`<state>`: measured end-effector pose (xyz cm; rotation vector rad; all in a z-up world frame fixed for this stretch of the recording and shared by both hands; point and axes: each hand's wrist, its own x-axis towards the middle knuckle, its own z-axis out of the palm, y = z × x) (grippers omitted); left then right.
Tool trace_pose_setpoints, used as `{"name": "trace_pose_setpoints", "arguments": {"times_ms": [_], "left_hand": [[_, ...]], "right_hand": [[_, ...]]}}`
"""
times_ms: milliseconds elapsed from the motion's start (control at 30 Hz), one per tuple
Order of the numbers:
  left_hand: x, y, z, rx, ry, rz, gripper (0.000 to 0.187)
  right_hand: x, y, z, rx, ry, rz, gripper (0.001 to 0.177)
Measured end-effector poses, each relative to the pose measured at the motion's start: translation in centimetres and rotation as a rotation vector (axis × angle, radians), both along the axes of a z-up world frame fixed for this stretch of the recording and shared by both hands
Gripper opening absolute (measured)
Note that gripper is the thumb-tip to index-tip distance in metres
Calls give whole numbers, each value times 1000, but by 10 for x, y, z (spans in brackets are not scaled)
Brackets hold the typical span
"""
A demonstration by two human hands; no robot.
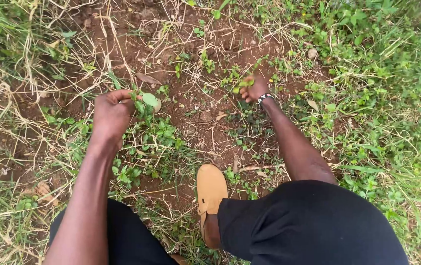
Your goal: Pulling weeds and small plants out of the soil by hand in a garden bed.
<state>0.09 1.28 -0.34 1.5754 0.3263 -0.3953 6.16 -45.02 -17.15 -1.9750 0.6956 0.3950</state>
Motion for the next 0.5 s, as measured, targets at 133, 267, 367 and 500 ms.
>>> {"name": "trace_pose_setpoints", "arguments": {"times_ms": [133, 267, 367, 500], "left_hand": [[-1, 0, -2, -66, 13, 5, 20], [-2, -1, 5, -39, 13, 12, 23], [-2, 0, 1, -27, 13, 4, 23], [-3, -5, 7, -39, 33, 24, 22]], "right_hand": [[-7, 1, -3, -198, 4, 282, 15], [-7, 1, -17, -388, -222, 370, 16], [-9, 18, 3, -152, -263, 112, 18], [-13, 39, 26, 188, -155, -235, 22]]}}
